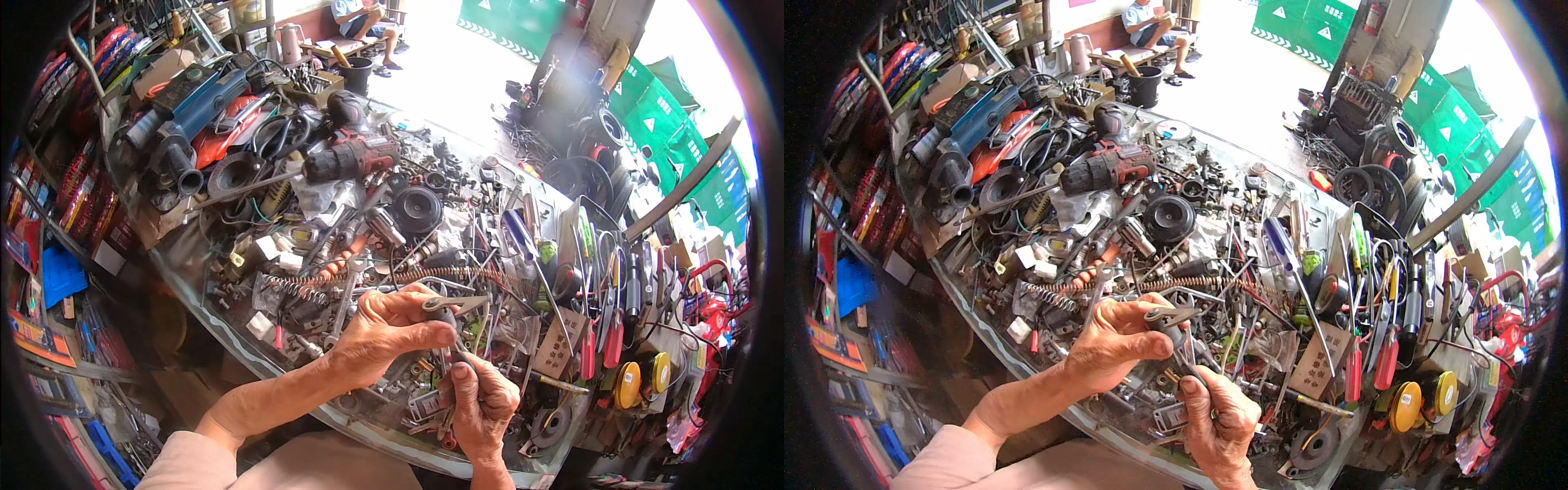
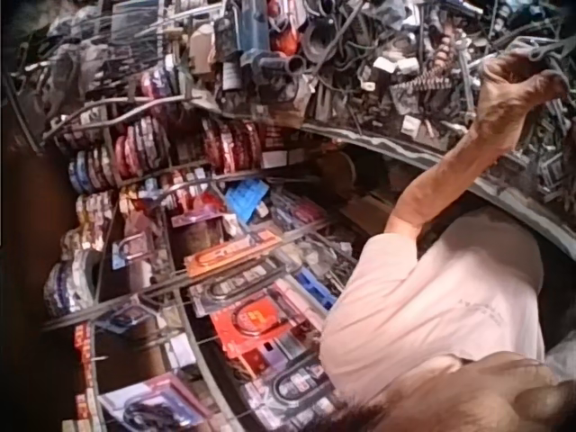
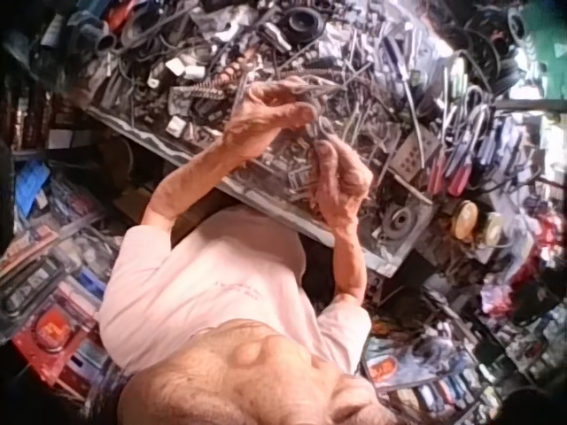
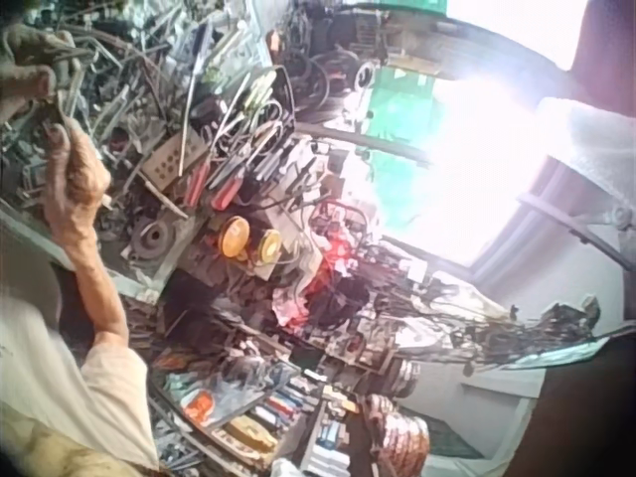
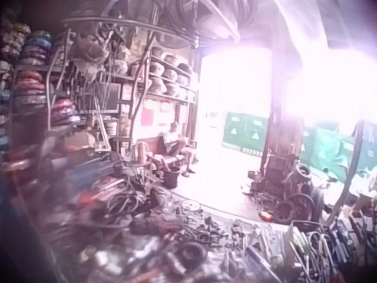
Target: The person uses a screwdriver to manipulate a small black mechanical component on a cluttered workbench. They then switch to using pliers to adjust a small metal part, holding it with their left hand while working with their right. The person continues to handle various small tools and components throughout the clip.
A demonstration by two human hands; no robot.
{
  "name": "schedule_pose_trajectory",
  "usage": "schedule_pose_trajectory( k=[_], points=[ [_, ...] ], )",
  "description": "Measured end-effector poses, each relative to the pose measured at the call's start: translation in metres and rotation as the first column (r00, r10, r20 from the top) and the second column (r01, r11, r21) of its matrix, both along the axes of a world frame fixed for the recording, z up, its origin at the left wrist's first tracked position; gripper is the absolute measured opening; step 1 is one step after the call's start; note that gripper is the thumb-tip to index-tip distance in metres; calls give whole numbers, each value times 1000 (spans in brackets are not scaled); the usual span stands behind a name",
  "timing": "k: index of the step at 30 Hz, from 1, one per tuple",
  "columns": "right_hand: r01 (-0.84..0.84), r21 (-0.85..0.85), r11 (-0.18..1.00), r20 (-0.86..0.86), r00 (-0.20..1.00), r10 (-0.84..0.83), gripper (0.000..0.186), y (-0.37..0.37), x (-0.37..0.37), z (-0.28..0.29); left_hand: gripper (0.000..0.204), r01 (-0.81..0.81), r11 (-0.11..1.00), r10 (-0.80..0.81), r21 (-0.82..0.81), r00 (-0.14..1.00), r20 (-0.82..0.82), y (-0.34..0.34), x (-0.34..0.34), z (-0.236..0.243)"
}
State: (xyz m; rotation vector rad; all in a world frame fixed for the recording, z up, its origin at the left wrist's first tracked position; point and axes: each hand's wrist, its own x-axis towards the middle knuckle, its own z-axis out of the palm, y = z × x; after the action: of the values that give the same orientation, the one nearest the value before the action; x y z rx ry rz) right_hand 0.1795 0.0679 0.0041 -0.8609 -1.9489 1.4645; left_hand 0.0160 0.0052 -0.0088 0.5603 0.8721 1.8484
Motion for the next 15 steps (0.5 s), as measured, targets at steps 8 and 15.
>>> schedule_pose_trajectory(
  k=[8, 15],
  points=[
    [33, 667, 744, -47, 999, -1, 19, 5, 1, -5, 33, 249, 968, -232, -3, 907, 352, -1, -5, -5],
    [31, 682, 731, -79, 996, 32, 18, 9, 4, -1, 32, 276, 961, -268, 29, 894, 359, -1, -4, -7]
  ],
)
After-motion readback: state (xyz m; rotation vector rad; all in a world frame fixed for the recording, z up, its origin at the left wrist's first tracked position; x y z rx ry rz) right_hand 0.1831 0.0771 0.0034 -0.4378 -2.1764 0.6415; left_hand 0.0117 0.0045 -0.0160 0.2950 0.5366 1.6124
